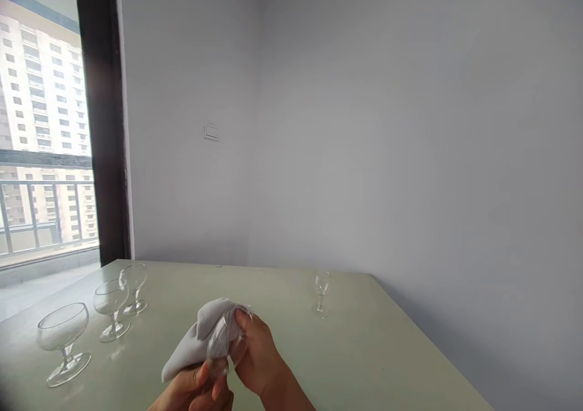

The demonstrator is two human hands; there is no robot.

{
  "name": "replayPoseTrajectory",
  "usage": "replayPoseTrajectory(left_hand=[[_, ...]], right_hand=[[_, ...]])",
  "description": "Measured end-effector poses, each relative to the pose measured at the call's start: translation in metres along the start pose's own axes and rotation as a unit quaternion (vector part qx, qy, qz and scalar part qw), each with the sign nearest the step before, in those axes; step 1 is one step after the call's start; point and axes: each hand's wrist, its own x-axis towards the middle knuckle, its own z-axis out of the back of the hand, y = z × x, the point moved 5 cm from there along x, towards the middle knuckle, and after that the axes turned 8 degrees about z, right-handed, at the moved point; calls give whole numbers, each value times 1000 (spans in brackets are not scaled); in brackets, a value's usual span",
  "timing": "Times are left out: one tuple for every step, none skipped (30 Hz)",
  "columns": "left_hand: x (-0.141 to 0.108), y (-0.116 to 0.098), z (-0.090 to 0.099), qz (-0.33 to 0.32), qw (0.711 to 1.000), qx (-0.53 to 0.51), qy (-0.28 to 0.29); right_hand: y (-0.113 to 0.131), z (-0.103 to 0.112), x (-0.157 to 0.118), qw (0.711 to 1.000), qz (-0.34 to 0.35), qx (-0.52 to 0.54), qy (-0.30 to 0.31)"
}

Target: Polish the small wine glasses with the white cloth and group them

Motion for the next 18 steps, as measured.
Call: replayPoseTrajectory(left_hand=[[2, -4, 2, -31, 999, 5, -9], [3, -9, 3, -57, 998, 6, -23], [4, -13, 6, -75, 996, 3, -42], [4, -17, 8, -86, 994, -5, -68], [4, -21, 10, -92, 991, -15, -100], [4, -23, 13, -93, 986, -20, -135], [3, -25, 15, -92, 981, -19, -171], [2, -27, 16, -89, 975, -10, -205], [1, -27, 17, -85, 968, 6, -236], [0, -27, 17, -82, 961, 27, -264], [0, -27, 18, -79, 953, 49, -289], [-2, -27, 18, -77, 944, 66, -313], [-3, -27, 19, -78, 936, 76, -334], [-5, -27, 20, -83, 929, 83, -350], [-7, -29, 21, -93, 923, 91, -362], [-9, -31, 22, -107, 918, 100, -368], [-11, -34, 22, -123, 915, 111, -368], [-13, -38, 21, -138, 912, 125, -367]], right_hand=[[-2, 1, 1, 999, 0, 35, -24], [-4, 3, 2, 997, 2, 66, -47], [-4, 6, 3, 994, 9, 84, -65], [-3, 8, 3, 994, 29, 71, -73], [0, 10, 2, 995, 55, 39, -77], [4, 11, 1, 993, 89, -9, -80], [10, 11, -1, 986, 131, -74, -77], [17, 10, -4, 969, 180, -155, -68], [23, 6, -7, 941, 227, -246, -53], [28, 2, -11, 902, 266, -339, -36], [30, -3, -14, 856, 293, -426, -22], [30, -8, -17, 807, 307, -504, -11], [28, -12, -18, 761, 310, -570, -2], [24, -15, -19, 722, 307, -620, 4], [19, -19, -20, 690, 304, -657, 13], [14, -23, -20, 668, 299, -681, 24], [10, -27, -20, 654, 293, -697, 35], [7, -30, -21, 649, 281, -705, 46]])
